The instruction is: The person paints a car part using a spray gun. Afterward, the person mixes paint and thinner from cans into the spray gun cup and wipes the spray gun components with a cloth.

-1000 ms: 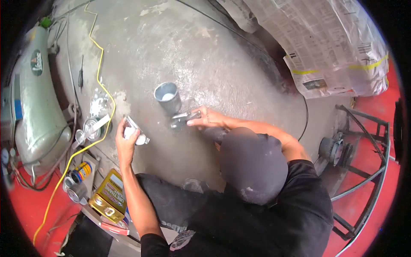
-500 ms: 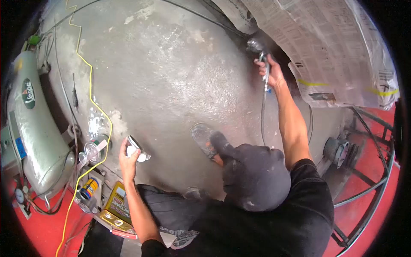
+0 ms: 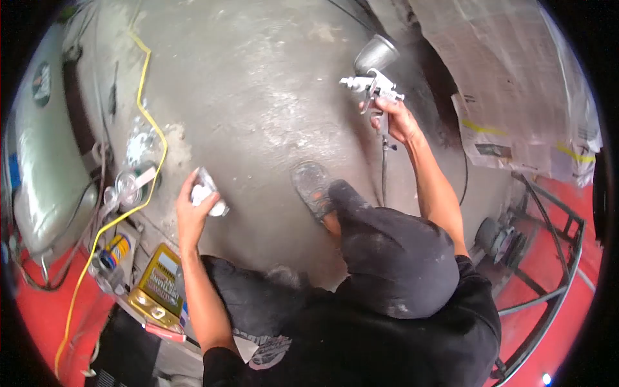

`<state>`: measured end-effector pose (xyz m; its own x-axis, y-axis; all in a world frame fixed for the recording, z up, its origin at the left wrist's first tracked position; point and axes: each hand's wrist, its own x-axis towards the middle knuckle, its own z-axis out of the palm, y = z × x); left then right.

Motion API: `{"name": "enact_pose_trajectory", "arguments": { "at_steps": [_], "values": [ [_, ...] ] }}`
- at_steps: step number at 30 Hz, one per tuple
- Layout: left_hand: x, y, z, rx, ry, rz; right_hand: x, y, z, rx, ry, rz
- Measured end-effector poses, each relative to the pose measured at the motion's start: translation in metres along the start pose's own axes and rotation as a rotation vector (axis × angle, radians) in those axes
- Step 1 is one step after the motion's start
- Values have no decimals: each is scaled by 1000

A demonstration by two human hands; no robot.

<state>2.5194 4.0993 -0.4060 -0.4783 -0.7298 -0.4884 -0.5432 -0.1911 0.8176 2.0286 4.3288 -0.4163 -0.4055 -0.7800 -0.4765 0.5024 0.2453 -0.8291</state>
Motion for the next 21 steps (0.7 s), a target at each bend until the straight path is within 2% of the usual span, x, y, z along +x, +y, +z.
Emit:
{"name": "enact_pose_trajectory", "arguments": {
  "at_steps": [2,3,4,5,7,8,9,11,13,16,17,20,21],
  "values": [
    [-7,18,-2,76,-16,-11,1,7,34,-310,-88,47],
    [-9,16,-4,58,-8,44,0,6,50,-613,-28,236],
    [-13,13,-6,41,10,92,-8,0,86,-700,-44,240],
    [-20,24,-8,68,28,116,9,43,65,-844,-107,148],
    [-36,24,-18,151,114,189,5,51,117,-829,-301,23],
    [-43,17,-25,206,165,248,14,66,125,-901,-351,55],
    [-56,24,-33,171,174,214,12,63,148,-897,-414,45],
    [-75,29,-46,107,231,210,8,53,185,-1111,-461,100],
    [-98,24,-61,77,338,250,4,52,206,-1201,-626,-120],
    [-139,40,-81,98,435,145,14,47,239,-1283,-882,-455],
    [-147,33,-87,155,537,199,16,40,249,-1317,-941,-566],
    [-166,26,-120,216,696,230,13,19,292,-1350,-1001,-334],
    [-166,25,-129,266,731,215,14,15,304,-1380,-1001,-320]
  ]
}}
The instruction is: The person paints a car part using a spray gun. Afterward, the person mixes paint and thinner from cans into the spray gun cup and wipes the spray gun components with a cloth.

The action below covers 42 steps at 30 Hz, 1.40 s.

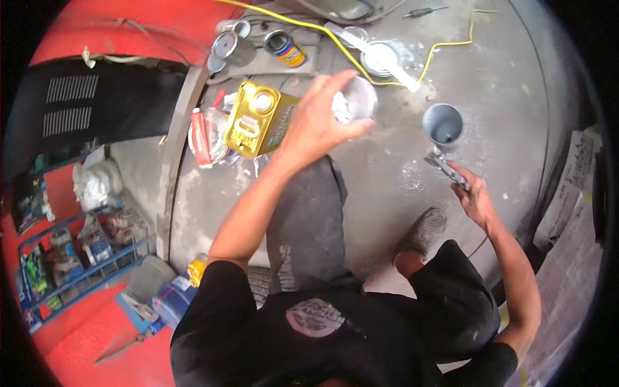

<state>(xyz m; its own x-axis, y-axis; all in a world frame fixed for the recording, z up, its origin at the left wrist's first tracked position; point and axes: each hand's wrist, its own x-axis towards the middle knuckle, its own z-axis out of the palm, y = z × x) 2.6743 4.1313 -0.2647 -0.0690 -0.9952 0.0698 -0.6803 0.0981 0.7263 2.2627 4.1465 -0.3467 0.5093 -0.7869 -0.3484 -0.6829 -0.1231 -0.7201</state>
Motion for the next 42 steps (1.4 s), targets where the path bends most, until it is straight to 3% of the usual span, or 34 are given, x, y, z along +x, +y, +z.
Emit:
{"name": "enact_pose_trajectory", "arguments": {
  "at_steps": [6,10,17,21,25,27,31,34,39,42],
  "values": [
    [88,-41,48,373,-105,-17,49,-14,15,35,-30,84],
    [145,-58,96,571,-211,-21,46,-1,31,-16,0,22],
    [166,-87,114,601,-283,-19,35,10,46,-28,-2,-35],
    [141,-71,90,505,-174,40,38,14,51,-36,-21,-46],
    [73,-48,35,350,54,121,42,2,53,18,0,-156],
    [31,-45,-7,378,266,223,43,2,55,53,-14,-216],
    [-45,-59,-79,558,426,-47,45,-10,65,129,-94,-227],
    [-86,-98,-91,708,377,-152,49,-17,66,135,-140,-241],
    [-110,-127,-81,572,172,-308,59,-24,65,193,-63,-228],
    [-101,-116,-78,522,112,-453,60,-29,46,105,-48,-15]
  ]
}}
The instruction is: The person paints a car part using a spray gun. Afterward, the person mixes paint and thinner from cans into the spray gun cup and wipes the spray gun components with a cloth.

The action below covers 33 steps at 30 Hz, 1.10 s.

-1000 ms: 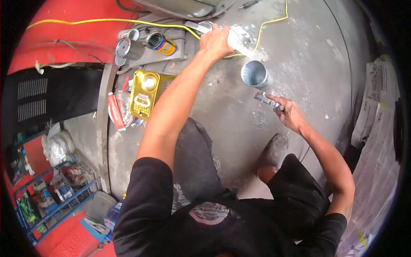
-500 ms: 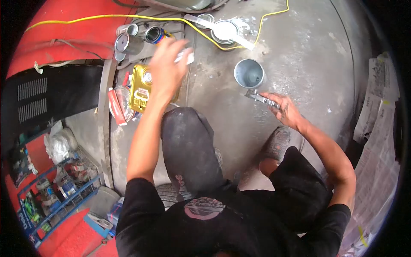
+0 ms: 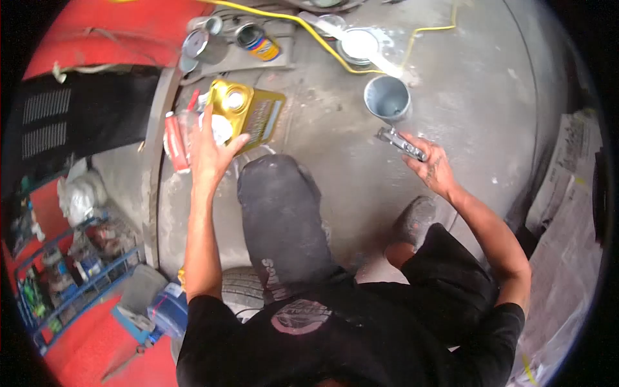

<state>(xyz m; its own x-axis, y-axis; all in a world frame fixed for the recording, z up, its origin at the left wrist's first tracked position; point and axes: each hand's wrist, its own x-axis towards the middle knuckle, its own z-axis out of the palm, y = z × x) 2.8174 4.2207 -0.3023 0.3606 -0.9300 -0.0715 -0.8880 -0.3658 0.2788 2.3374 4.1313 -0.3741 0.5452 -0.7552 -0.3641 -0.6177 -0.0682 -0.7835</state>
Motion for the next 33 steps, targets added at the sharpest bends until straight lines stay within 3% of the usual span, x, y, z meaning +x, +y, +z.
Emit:
{"name": "enact_pose_trajectory", "arguments": {
  "at_steps": [6,9,13,20,29,33],
  "values": [
    [5,1,3,97,-10,49,-32,16,-34,-84,364,-44],
    [2,4,3,112,11,39,-60,2,-63,-21,425,309],
    [-1,18,1,185,23,41,-85,15,-82,-193,619,295],
    [-1,17,8,246,93,81,-96,18,-82,-299,598,383],
    [2,19,6,204,67,67,-103,33,-65,-434,684,190],
    [3,8,9,195,91,125,-107,42,-55,-476,652,228]
  ]
}}
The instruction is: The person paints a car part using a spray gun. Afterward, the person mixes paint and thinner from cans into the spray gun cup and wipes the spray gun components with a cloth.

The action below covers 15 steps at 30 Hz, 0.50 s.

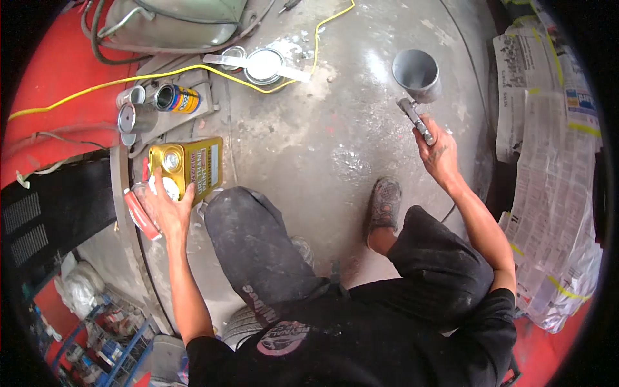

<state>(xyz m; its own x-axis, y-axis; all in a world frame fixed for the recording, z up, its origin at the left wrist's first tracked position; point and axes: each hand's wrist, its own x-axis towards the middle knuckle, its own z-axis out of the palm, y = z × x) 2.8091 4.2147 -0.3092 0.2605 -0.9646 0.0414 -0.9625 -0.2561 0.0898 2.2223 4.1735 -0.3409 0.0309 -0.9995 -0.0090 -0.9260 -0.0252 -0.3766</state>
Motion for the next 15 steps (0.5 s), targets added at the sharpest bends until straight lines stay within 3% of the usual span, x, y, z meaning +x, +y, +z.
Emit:
{"name": "enact_pose_trajectory", "arguments": {
  "at_steps": [6,15],
  "values": [
    [-2,-7,7,-112,3,39,-15,16,16,14,46,-63],
    [1,15,-19,-18,-44,169,-28,35,25,72,53,-9]
  ]
}}
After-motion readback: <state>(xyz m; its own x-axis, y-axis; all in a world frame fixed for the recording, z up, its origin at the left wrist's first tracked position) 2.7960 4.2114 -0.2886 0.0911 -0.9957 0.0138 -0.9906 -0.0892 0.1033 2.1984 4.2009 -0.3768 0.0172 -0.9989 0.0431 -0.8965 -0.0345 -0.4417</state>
